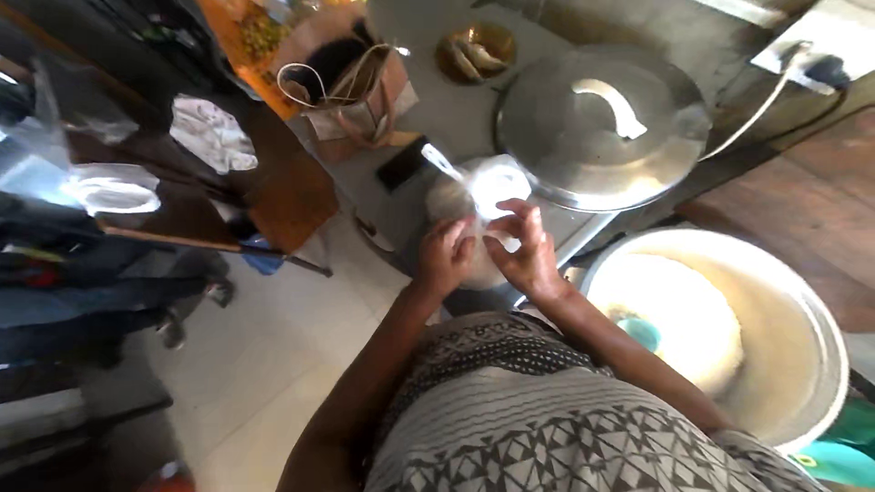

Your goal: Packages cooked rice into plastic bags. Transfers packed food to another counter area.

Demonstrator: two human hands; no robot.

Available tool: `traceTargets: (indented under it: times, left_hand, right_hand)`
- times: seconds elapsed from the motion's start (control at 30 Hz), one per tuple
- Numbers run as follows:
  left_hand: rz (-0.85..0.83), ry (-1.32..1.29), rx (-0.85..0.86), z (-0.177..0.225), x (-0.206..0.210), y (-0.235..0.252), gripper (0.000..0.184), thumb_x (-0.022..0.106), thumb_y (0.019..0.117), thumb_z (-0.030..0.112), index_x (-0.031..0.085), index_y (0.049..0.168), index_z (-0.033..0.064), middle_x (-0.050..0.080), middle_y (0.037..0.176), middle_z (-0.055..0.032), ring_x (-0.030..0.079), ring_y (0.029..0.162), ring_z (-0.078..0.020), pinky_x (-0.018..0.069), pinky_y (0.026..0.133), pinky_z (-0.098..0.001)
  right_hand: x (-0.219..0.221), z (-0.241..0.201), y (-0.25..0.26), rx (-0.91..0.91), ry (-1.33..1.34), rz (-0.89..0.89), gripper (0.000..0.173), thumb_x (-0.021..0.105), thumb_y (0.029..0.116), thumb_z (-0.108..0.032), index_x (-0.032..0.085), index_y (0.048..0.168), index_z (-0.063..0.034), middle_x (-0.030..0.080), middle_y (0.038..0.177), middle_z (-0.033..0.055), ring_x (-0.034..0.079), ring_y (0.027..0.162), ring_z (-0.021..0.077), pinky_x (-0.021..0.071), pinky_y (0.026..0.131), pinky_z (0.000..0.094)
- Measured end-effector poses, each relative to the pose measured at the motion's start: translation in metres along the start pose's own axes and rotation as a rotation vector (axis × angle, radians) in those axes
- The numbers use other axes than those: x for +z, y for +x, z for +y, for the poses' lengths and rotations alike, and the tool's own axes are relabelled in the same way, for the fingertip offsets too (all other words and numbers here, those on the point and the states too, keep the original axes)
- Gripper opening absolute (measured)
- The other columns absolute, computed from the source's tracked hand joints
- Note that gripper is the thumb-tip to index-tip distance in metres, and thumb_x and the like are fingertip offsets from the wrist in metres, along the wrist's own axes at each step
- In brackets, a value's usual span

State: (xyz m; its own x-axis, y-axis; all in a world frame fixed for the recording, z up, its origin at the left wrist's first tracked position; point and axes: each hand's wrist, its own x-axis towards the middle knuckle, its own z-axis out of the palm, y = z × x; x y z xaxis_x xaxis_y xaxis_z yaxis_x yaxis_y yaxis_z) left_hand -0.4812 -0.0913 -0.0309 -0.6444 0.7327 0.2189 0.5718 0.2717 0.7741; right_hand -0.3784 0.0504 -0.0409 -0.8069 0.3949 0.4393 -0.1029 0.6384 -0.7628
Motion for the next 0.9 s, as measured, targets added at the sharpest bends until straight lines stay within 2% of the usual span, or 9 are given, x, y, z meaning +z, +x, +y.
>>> traceTargets:
  times: [0.07, 0.17, 0.23, 0.3, 0.4, 0.57, 0.7, 0.8, 0.9]
  left_hand:
    - [-0.024, -0.060, -0.021, -0.006, -0.001, -0.001, 0.050, 0.066, 0.0941, 0.012, 0.055, 0.142, 0.0014, 0.064, 0.131, -0.0171, 0.063, 0.117, -0.0263, 0.0526, 0.100, -0.0426]
    - [-0.027, -0.025, -0.074, -0.004, -0.005, -0.001, 0.023, 0.069, 0.0935, 0.009, 0.071, 0.114, -0.0020, 0.067, 0.116, -0.0183, 0.065, 0.108, -0.0291, 0.0537, 0.095, -0.0466]
    - [0.013, -0.074, -0.087, -0.005, -0.007, -0.001, 0.014, 0.065, 0.0955, 0.006, 0.073, 0.102, -0.0035, 0.068, 0.113, -0.0172, 0.066, 0.104, -0.0251, 0.0552, 0.092, -0.0425]
    - [0.035, -0.287, -0.171, -0.007, -0.012, -0.003, 0.016, 0.062, 0.0993, 0.007, 0.071, 0.107, -0.0033, 0.068, 0.117, -0.0126, 0.067, 0.105, -0.0167, 0.0561, 0.093, -0.0356]
    - [0.154, -0.687, -0.371, -0.010, -0.011, -0.004, 0.014, 0.060, 0.0993, 0.009, 0.070, 0.106, 0.0005, 0.071, 0.099, -0.0041, 0.067, 0.092, -0.0088, 0.0563, 0.086, -0.0310]
    - [0.165, -0.608, -0.576, -0.007, -0.011, -0.001, 0.028, 0.056, 0.1046, 0.028, 0.068, 0.108, 0.0029, 0.068, 0.096, -0.0059, 0.063, 0.085, -0.0113, 0.0538, 0.078, -0.0332]
    - [0.091, -0.407, -0.440, -0.005, -0.011, -0.004, 0.028, 0.057, 0.1047, 0.025, 0.067, 0.115, 0.0009, 0.069, 0.102, -0.0134, 0.065, 0.091, -0.0200, 0.0549, 0.083, -0.0420]
    - [0.149, -0.371, -0.288, -0.003, -0.006, -0.004, 0.022, 0.060, 0.1027, 0.015, 0.067, 0.117, 0.0010, 0.070, 0.108, -0.0113, 0.068, 0.095, -0.0154, 0.0572, 0.087, -0.0362]
    - [0.207, -0.179, 0.008, 0.001, -0.005, -0.005, 0.015, 0.065, 0.0956, 0.006, 0.074, 0.107, 0.0022, 0.065, 0.117, -0.0125, 0.064, 0.102, -0.0173, 0.0565, 0.086, -0.0319]
  right_hand:
    - [-0.001, 0.001, 0.001, 0.018, -0.026, -0.014, 0.054, 0.071, 0.0883, -0.005, 0.049, 0.137, 0.0018, 0.072, 0.107, 0.0150, 0.072, 0.099, 0.0280, 0.0582, 0.092, 0.0483]
    - [-0.006, 0.001, 0.002, 0.060, -0.020, -0.013, 0.050, 0.072, 0.0899, -0.008, 0.054, 0.136, 0.0007, 0.072, 0.103, 0.0120, 0.067, 0.103, 0.0287, 0.0445, 0.104, 0.0574]
    - [-0.012, -0.001, 0.002, 0.126, 0.039, -0.032, 0.042, 0.071, 0.0924, -0.007, 0.060, 0.132, -0.0008, 0.072, 0.107, 0.0130, 0.067, 0.106, 0.0264, 0.0492, 0.102, 0.0522]
    - [-0.017, -0.002, 0.000, 0.206, 0.168, -0.042, 0.027, 0.070, 0.0939, -0.005, 0.068, 0.121, -0.0011, 0.072, 0.113, 0.0118, 0.069, 0.107, 0.0187, 0.0550, 0.098, 0.0399]
    - [-0.018, 0.001, -0.002, 0.258, 0.364, -0.048, 0.014, 0.067, 0.0946, -0.003, 0.071, 0.108, -0.0048, 0.072, 0.106, 0.0028, 0.068, 0.099, 0.0087, 0.0572, 0.091, 0.0298]
    - [-0.008, 0.005, -0.004, 0.138, 0.663, -0.109, 0.014, 0.058, 0.0953, 0.002, 0.066, 0.100, -0.0080, 0.071, 0.116, 0.0060, 0.067, 0.114, 0.0179, 0.0553, 0.101, 0.0376]
    - [-0.008, 0.003, -0.006, 0.187, 0.724, -0.099, 0.015, 0.061, 0.0962, 0.001, 0.068, 0.105, -0.0095, 0.072, 0.099, 0.0010, 0.070, 0.093, 0.0117, 0.0594, 0.088, 0.0312]
    - [-0.010, -0.008, -0.009, 0.369, 0.619, -0.019, 0.017, 0.059, 0.0993, -0.006, 0.060, 0.115, -0.0132, 0.070, 0.088, -0.0017, 0.065, 0.077, 0.0048, 0.0550, 0.074, 0.0227]
    - [-0.014, -0.014, -0.007, 0.489, 0.543, 0.025, 0.022, 0.061, 0.0996, -0.007, 0.051, 0.118, -0.0136, 0.069, 0.084, -0.0014, 0.062, 0.068, 0.0027, 0.0527, 0.067, 0.0200]
